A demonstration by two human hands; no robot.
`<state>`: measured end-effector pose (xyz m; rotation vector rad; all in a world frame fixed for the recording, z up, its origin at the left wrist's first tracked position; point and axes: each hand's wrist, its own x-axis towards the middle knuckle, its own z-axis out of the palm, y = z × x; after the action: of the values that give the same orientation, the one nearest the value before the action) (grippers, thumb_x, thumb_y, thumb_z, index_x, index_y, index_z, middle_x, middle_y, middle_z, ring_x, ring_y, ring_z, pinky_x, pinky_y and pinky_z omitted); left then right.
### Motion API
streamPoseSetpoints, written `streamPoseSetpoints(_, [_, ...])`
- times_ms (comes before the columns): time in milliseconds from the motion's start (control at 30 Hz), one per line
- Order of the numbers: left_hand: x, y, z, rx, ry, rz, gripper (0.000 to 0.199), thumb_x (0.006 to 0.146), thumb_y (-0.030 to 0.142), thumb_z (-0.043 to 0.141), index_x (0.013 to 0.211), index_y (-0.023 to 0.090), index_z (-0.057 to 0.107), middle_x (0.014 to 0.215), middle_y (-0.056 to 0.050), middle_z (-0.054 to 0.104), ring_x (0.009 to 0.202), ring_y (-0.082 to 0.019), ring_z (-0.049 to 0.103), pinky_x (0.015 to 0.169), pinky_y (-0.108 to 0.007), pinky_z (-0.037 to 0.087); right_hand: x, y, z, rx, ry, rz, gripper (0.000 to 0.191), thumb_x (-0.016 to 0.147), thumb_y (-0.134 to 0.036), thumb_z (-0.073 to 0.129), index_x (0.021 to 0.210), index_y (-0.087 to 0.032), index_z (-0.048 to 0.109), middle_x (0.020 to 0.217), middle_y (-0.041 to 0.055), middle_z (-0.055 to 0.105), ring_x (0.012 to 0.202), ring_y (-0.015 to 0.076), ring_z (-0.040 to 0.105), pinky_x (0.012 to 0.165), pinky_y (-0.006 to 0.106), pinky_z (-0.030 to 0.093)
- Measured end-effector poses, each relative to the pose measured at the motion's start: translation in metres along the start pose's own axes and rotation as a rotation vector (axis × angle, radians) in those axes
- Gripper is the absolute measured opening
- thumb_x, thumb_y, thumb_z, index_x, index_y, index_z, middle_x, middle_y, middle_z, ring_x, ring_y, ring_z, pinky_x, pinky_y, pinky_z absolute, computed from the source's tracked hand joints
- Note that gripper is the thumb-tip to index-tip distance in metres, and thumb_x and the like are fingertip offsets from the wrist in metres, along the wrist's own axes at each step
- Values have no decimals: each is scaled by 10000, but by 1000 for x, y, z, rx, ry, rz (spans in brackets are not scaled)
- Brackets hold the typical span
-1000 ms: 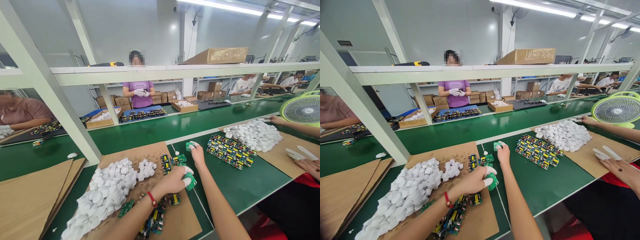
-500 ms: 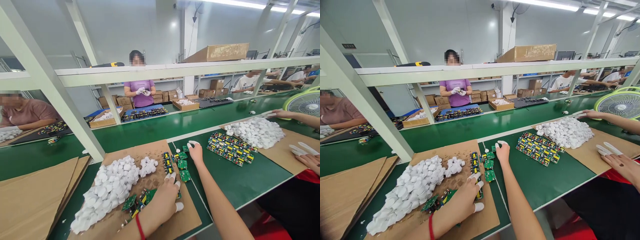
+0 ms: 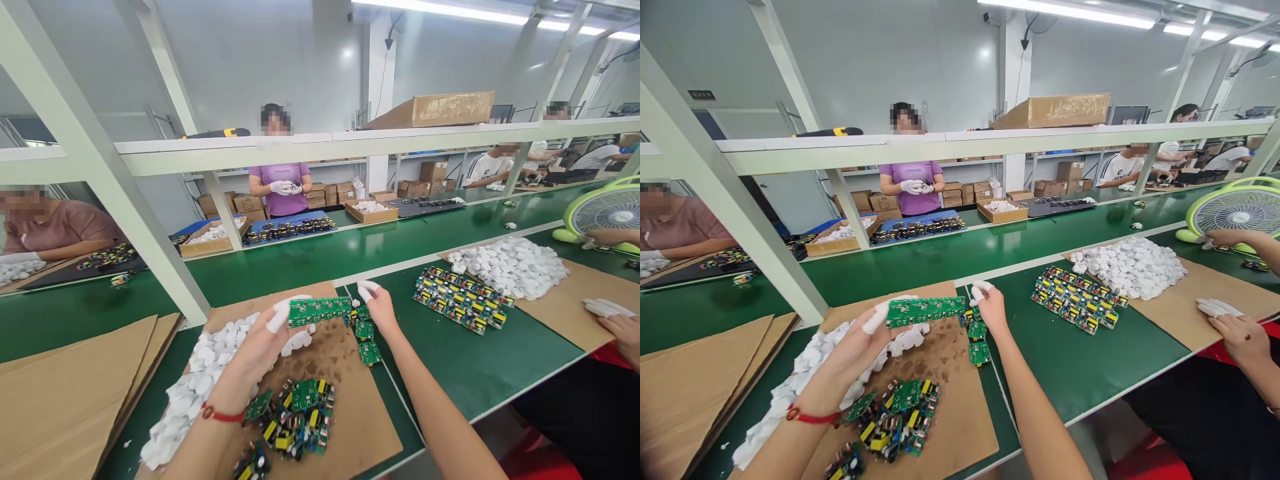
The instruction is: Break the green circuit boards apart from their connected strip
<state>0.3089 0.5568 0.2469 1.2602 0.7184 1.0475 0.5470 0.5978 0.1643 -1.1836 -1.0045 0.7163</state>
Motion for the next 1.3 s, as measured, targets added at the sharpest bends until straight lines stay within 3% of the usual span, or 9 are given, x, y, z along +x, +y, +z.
streamPoseSetpoints(133, [1,1,-23,-371,165,1,234,799,350,587,899,158,675,970,-84,693,856,-213,639,741,-321,542,-16,-13,14,220,-303,29,438,732,-488,567,1063,-207,626,1103,87,630,971,241,601,780,361,492])
streamPoseSetpoints(233, [0,-1,-33,-440,266,-61,219,861,269,500,971,161,656,942,-77,703,812,-192,655,707,-304,555,-24,-21,18,305,-458,54,479,710,-511,600,1068,-194,625,966,89,666,778,212,647,660,329,514])
streamPoseSetpoints(333, [0,-4,-40,-397,349,-80,232,869,252,474,995,158,644,911,-79,707,789,-190,659,690,-308,564,-27,-24,19,310,-506,61,442,681,-455,658,1019,-171,639,848,74,677,670,187,645,614,310,514])
streamPoseSetpoints(467, [-7,-10,-40,-251,356,-45,291,801,340,551,1015,159,626,1028,-88,673,922,-229,630,754,-351,557,-25,-23,21,238,-400,9,354,675,-393,664,951,-173,638,851,55,678,740,204,643,667,335,526])
streamPoseSetpoints(633, [-17,-17,-35,145,337,76,490,672,392,657,1103,179,562,1152,-87,606,1045,-260,573,857,-394,509,-24,-22,22,90,-208,-98,340,651,-355,654,935,-172,616,932,70,673,883,230,621,817,359,488])
streamPoseSetpoints(833, [-23,-32,-29,487,403,216,414,753,399,551,1096,168,543,1059,-102,635,988,-263,601,893,-422,466,-35,-22,25,-96,-27,-173,345,690,-360,601,967,-157,621,930,91,667,850,245,617,781,359,492])
streamPoseSetpoints(967, [-33,-41,-13,774,347,247,364,805,351,471,1109,164,542,938,-98,672,947,-272,608,885,-454,451,-35,-20,24,-159,98,-184,341,686,-349,612,960,-147,634,899,104,667,811,249,618,806,395,478])
streamPoseSetpoints(1100, [-32,-43,-11,669,331,262,369,808,366,461,1100,156,543,995,-103,655,1058,-273,563,952,-441,412,-25,-20,15,-103,164,-185,429,730,-387,550,1066,-122,579,1001,125,640,893,233,611,779,362,500])
streamPoseSetpoints(1300, [-23,-30,-30,229,482,250,453,736,427,587,1112,186,516,1062,-82,620,1025,-267,581,924,-434,453,-8,-15,-5,-59,313,-135,510,735,-405,488,1149,-107,513,1100,140,587,973,224,577,761,330,492])
